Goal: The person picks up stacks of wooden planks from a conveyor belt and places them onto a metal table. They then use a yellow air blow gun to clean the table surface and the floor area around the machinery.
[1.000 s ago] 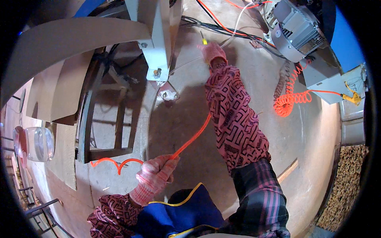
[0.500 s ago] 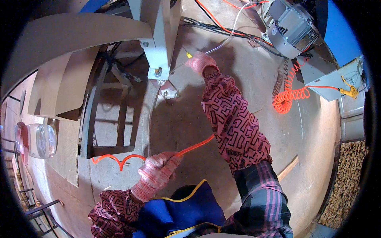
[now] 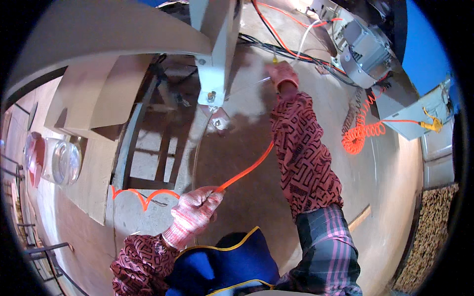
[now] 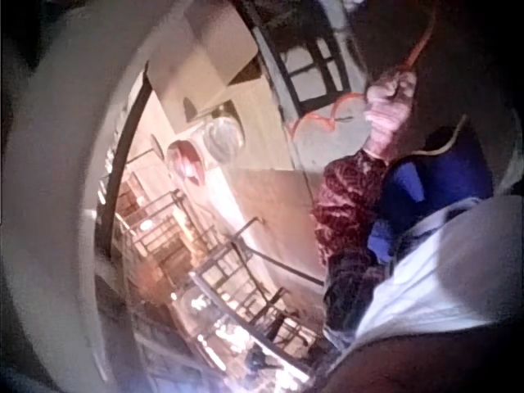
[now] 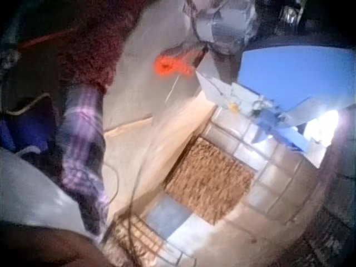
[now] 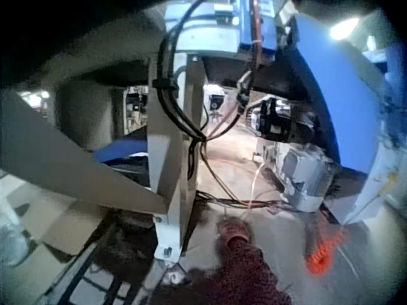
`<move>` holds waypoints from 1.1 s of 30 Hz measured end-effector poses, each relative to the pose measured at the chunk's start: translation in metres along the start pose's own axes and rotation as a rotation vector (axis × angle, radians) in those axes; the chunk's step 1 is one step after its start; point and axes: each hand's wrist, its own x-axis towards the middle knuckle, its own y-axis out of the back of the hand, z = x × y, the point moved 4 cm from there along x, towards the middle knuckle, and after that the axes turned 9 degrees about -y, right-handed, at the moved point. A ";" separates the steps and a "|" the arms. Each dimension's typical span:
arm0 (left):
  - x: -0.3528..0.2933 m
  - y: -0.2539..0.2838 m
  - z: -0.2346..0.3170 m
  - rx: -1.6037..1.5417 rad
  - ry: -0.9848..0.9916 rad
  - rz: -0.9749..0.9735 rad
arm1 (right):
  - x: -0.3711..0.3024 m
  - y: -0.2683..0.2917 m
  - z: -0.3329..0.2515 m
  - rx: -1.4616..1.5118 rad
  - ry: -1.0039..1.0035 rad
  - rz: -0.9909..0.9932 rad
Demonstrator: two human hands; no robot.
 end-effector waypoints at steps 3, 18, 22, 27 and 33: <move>0.001 -0.004 0.000 -0.104 -0.020 -0.006 | -0.023 0.027 0.012 0.067 -0.130 0.023; -0.006 -0.004 0.003 0.056 -0.022 -0.016 | -0.052 -0.004 0.022 0.032 0.018 0.028; -0.006 0.001 -0.003 0.036 -0.038 -0.009 | -0.050 0.022 0.026 0.056 -0.040 0.030; -0.009 -0.003 0.002 0.019 -0.024 0.014 | -0.029 0.058 0.032 0.208 -0.194 0.048; 0.000 -0.019 -0.005 -0.084 -0.040 0.004 | 0.017 0.080 0.062 0.301 -0.203 0.102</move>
